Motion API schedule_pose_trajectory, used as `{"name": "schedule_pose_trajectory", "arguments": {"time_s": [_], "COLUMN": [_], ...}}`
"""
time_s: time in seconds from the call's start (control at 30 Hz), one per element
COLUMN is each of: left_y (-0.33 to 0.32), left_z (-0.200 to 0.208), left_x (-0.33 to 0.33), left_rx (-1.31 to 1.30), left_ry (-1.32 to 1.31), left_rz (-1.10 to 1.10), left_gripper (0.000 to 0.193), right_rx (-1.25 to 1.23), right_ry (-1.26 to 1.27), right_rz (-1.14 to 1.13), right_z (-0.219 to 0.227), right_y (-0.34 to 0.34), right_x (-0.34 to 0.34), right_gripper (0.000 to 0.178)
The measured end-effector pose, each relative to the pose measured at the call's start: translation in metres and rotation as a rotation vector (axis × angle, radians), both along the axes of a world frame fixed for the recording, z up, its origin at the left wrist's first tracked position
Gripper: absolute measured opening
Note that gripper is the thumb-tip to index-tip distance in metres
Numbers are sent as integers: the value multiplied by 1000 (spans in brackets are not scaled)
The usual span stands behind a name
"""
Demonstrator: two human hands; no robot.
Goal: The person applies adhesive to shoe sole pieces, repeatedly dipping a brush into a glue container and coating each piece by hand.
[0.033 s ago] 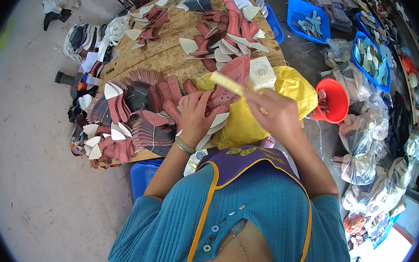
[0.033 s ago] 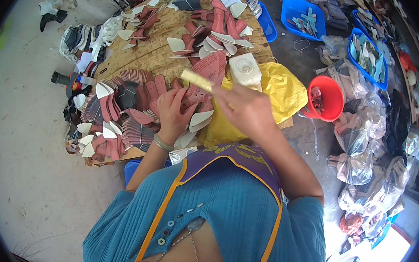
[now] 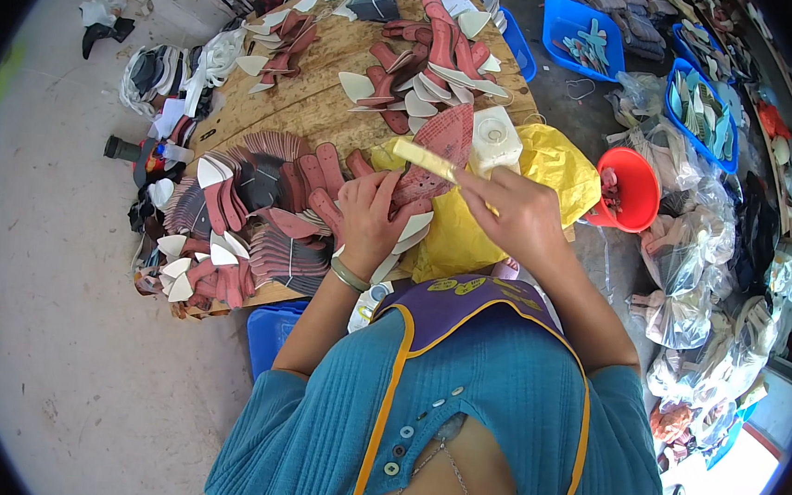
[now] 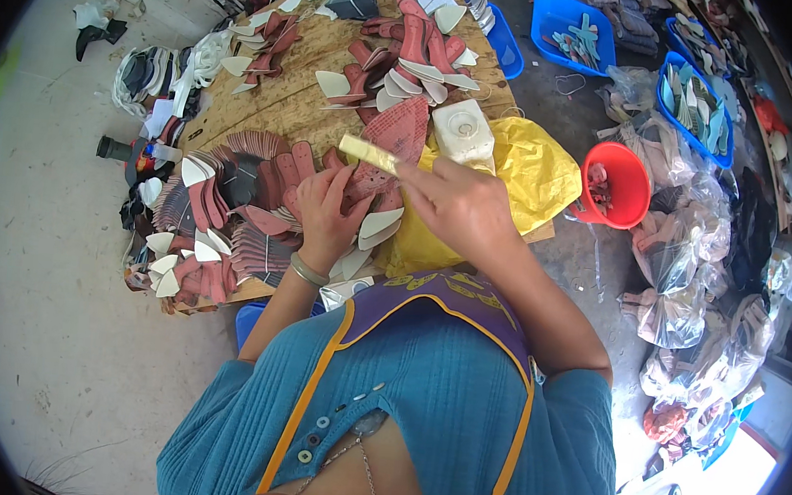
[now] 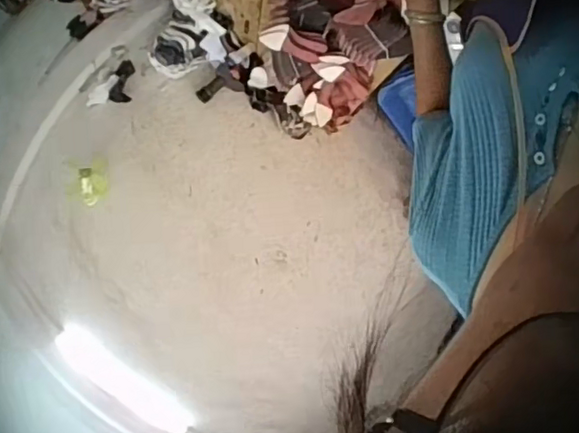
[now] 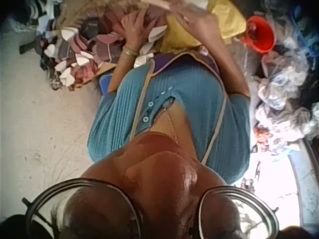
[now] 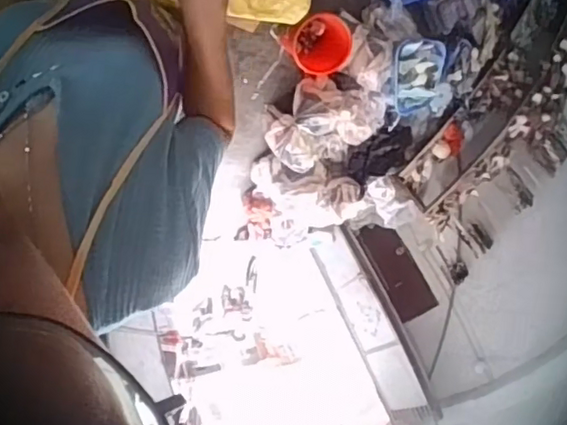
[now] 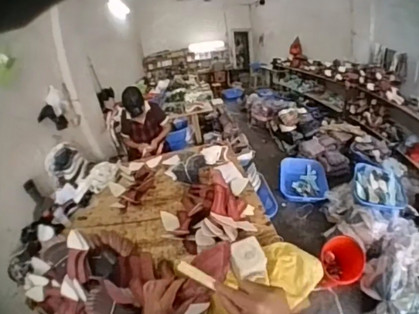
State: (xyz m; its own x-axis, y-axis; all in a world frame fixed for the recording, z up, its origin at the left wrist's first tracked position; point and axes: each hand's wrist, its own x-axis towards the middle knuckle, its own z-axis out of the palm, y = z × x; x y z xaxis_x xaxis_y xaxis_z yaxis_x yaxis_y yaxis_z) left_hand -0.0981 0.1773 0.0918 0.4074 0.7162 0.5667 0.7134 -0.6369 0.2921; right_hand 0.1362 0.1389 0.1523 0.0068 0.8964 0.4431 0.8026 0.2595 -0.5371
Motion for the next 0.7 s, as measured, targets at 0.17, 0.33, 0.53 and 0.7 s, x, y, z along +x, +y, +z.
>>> {"name": "schedule_pose_trajectory", "arguments": {"time_s": [0.17, 0.33, 0.53, 0.7], "left_y": [-1, 0, -4, -10], "left_z": [2, 0, 1, -3], "left_x": [-3, -5, -1, 4], "left_rx": [20, -4, 5, -62], "left_ry": [10, 2, -65, -122], "left_rz": [-18, 12, 54, 137], "left_gripper": [57, 59, 60, 60], "right_rx": [7, 214, -155, -129], "right_ry": [-96, 112, -289, -99], "right_rz": [-163, -71, -186, -189], "right_z": [-28, -1, -5, -12], "right_y": [29, 23, 42, 40], "right_x": [52, 38, 68, 107], "right_gripper": [18, 15, 16, 19]}}
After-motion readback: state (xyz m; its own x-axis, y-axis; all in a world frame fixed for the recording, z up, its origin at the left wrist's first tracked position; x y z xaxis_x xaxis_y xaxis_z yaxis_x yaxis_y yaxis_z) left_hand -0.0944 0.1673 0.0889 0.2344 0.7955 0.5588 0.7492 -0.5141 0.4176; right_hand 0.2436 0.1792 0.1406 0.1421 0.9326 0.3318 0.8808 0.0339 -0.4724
